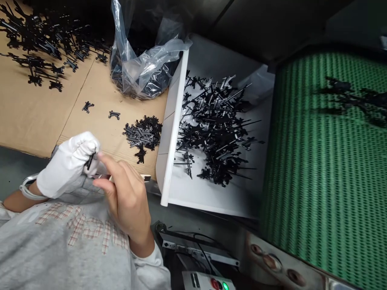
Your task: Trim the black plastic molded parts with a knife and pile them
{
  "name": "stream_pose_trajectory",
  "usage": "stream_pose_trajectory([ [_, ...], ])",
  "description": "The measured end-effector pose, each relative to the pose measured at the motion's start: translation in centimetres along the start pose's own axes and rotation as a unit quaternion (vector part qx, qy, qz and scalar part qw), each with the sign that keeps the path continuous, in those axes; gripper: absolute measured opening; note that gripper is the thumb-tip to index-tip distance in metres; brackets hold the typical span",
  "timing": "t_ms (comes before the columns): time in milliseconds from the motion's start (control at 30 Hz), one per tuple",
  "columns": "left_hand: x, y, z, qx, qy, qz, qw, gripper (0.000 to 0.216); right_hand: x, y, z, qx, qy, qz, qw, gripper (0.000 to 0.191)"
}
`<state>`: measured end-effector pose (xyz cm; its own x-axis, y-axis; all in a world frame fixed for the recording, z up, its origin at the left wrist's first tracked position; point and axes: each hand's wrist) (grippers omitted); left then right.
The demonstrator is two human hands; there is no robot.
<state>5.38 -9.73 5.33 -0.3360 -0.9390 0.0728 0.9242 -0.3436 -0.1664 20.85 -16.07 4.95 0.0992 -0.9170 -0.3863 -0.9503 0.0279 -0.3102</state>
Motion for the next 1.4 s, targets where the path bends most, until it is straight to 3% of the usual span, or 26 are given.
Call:
stream_pose_trajectory([
  [67, 0.0, -0.1, 0.3, -0.008, 0.038, -0.008, 0.999, 0.028, -0.2, 0.1, 0.2, 0.016, -0.019, 0.008, 1.000, 0.040],
  [200, -0.2, -0.1, 0.5, -0.072, 0.180, 0.024, 0.981, 0.025, -0.4, 0.5, 0.6, 0.018, -0.036, 0.003, 0.999, 0.043],
  [367, 0.0, 0.3, 0.3, -0.123, 0.241, 0.057, 0.961, 0.028, -0.4, 0.6, 0.5, -0.005, -0.051, 0.016, 0.999, 0.036],
  [700, 0.1, -0.1, 0.5, -0.204, 0.270, 0.073, 0.938, 0.030, -0.3, 0.4, 0.5, -0.037, -0.032, 0.012, 0.999, 0.038],
  [1400, 0.6, 0.0, 1.8, -0.246, 0.252, 0.025, 0.935, 0.035, 0.3, 0.5, 0.1, -0.109, -0.025, 0.022, 0.994, 0.035],
])
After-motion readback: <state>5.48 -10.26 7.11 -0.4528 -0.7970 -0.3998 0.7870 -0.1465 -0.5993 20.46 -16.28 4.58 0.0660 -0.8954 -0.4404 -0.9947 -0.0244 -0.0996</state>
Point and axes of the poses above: each hand's wrist, its own x-axis away from the middle knuckle, its own y-axis out of the palm, z = x × y, and after that the axes turned 9 degrees about -x, right-handed
